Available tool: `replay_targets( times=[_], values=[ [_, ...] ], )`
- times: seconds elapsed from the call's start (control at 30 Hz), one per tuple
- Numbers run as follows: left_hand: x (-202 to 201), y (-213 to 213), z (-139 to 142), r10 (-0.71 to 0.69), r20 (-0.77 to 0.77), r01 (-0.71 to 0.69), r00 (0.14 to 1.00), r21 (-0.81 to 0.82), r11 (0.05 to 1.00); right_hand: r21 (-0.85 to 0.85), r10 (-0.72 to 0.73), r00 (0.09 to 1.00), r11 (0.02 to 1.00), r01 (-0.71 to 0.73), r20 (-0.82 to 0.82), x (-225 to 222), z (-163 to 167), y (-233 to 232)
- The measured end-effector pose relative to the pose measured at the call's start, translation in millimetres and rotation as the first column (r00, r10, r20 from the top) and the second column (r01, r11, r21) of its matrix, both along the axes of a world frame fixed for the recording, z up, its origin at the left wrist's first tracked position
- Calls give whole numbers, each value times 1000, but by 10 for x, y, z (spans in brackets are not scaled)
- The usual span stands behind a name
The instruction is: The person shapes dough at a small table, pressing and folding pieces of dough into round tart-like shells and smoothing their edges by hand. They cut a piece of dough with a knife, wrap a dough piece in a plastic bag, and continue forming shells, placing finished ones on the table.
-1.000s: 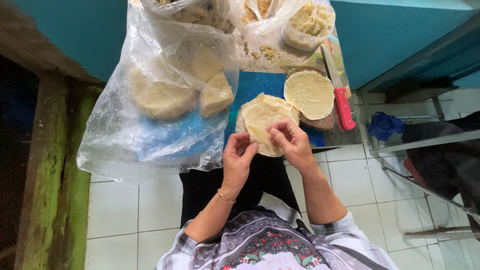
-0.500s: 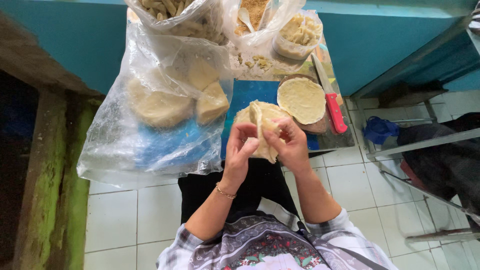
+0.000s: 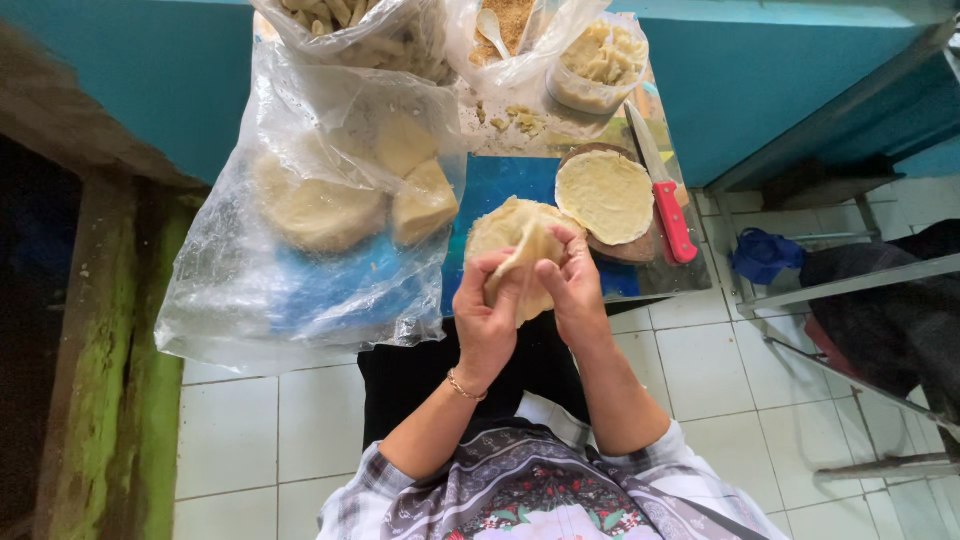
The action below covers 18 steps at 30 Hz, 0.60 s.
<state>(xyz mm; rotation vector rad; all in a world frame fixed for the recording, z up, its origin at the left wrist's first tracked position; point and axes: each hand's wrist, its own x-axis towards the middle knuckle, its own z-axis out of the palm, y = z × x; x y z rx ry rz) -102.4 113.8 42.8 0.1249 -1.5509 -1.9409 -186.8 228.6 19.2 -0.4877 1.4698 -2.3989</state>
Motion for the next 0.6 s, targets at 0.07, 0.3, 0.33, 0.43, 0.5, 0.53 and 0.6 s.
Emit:
replay_targets(
  times=[0.07, 0.3, 0.33, 0.43, 0.5, 0.53, 0.6],
  values=[
    [21, 6, -11, -21, -3, 21, 1000, 31, 999, -34, 7, 996, 999, -4, 89, -88, -34, 9],
    [47, -231, -60, -18, -12, 20, 1000, 235, 972, -137, 191, 946, 978, -160, 263, -223, 46, 107],
    [58, -231, -51, -16, -11, 18, 1000, 220, 975, -152, 229, 924, 970, -190, 305, -194, 64, 85],
    [89, -210, 5, -30, 18, 27, 999, 132, 991, -175, 265, 870, 962, -209, 416, -111, 109, 33],
    [119, -239, 48, -10, -5, 11, 1000, 87, 996, -148, 189, 853, 980, -133, 486, -84, 118, 47],
    [138, -261, 66, -1, -16, 2, 1000, 66, 998, -151, 228, 857, 973, -177, 463, -90, 114, 70],
    [181, -305, 86, -9, -31, 11, 999, 75, 997, -152, 304, 857, 952, -264, 415, -142, 101, 166]
  ],
)
